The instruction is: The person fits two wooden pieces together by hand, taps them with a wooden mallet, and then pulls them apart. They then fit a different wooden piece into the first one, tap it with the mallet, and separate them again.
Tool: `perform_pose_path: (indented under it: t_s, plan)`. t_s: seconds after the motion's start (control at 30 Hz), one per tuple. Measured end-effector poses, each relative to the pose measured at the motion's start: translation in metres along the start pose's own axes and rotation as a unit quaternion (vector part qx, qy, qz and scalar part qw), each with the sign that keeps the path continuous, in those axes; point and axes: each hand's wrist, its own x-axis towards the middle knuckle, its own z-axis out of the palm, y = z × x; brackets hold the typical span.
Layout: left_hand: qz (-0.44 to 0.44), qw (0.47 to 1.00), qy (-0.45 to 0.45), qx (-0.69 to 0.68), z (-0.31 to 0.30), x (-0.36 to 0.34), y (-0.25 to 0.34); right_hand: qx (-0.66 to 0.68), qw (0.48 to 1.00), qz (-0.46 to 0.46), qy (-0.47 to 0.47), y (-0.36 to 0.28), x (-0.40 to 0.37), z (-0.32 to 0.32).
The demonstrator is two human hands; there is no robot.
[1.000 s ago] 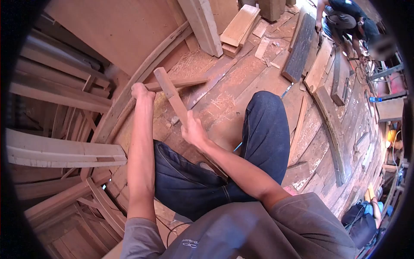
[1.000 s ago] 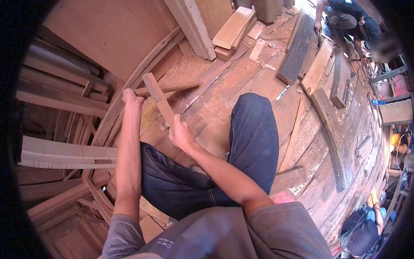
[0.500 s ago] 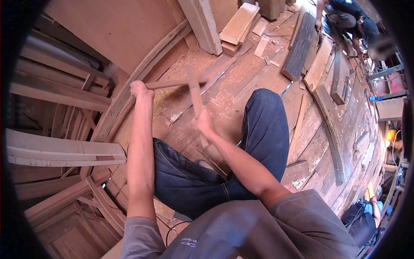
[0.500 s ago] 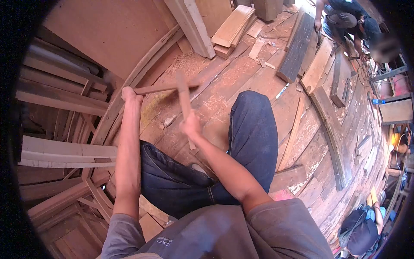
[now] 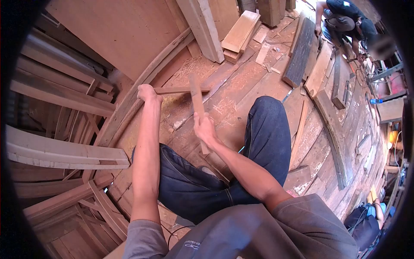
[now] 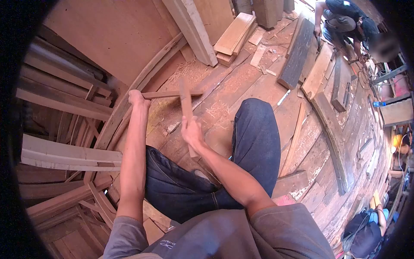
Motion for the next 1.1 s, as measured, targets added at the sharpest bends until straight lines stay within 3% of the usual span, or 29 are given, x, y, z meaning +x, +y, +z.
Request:
perform_pose_path:
  t_s: [0.07, 0.17, 0.2, 0.3, 0.33, 0.43, 0.47, 0.53, 0.7, 0.8, 0.9, 0.93, 1.03, 1.07, 1.1]
  plan:
    - [-0.005, 1.000, -0.009, -0.008, 0.000, 0.004, -0.003, 0.014, 0.997, -0.018, -0.070, -0.036, -0.021, -0.019]
    - [-0.013, 1.000, 0.005, -0.022, -0.006, 0.013, -0.007, -0.060, 0.991, -0.089, -0.074, -0.035, -0.021, -0.018]
    - [-0.007, 1.000, 0.024, -0.014, -0.005, 0.009, -0.006, -0.066, 0.994, -0.048, -0.076, -0.037, -0.018, -0.025]
    - [0.014, 1.000, 0.020, -0.004, -0.004, 0.009, -0.002, -0.061, 0.996, 0.042, 0.038, 0.004, 0.009, -0.005]
    - [0.012, 1.000, 0.012, -0.013, -0.004, 0.010, -0.004, -0.059, 0.997, 0.023, 0.044, 0.003, 0.006, -0.003]
    - [-0.014, 0.999, -0.005, -0.034, 0.000, 0.004, 0.001, 0.007, 0.992, -0.018, -0.123, -0.042, -0.018, -0.020]
    - [-0.028, 0.999, 0.004, -0.031, 0.002, 0.001, 0.003, -0.009, 0.989, -0.115, -0.096, -0.052, -0.029, -0.021]
    - [-0.039, 0.998, 0.041, 0.001, 0.003, -0.015, 0.008, -0.029, 0.991, -0.094, -0.089, -0.039, -0.029, -0.015]
    - [0.022, 0.999, 0.021, -0.019, -0.003, 0.005, -0.005, -0.047, 0.999, -0.013, 0.020, 0.012, 0.008, 0.002]
    - [0.049, 0.997, -0.021, -0.047, 0.005, 0.035, -0.016, 0.008, 0.999, 0.006, -0.033, -0.027, -0.009, -0.013]
    - [0.020, 0.999, 0.027, -0.011, 0.004, 0.022, -0.010, -0.012, 0.992, -0.093, -0.086, -0.040, -0.028, -0.012]
    - [0.005, 0.998, 0.055, 0.011, 0.002, 0.017, -0.012, -0.030, 0.993, -0.072, -0.090, -0.032, -0.032, -0.012]
    - [0.010, 0.999, -0.017, -0.043, -0.005, 0.021, -0.013, -0.045, 0.996, -0.030, -0.066, -0.025, -0.006, -0.018]
    - [0.036, 0.999, 0.038, -0.008, -0.001, 0.012, -0.009, -0.026, 0.998, 0.003, -0.055, -0.010, -0.001, -0.015]
    - [0.057, 0.998, 0.025, 0.008, -0.002, 0.015, -0.012, -0.005, 0.999, 0.033, -0.043, -0.001, 0.005, -0.012]
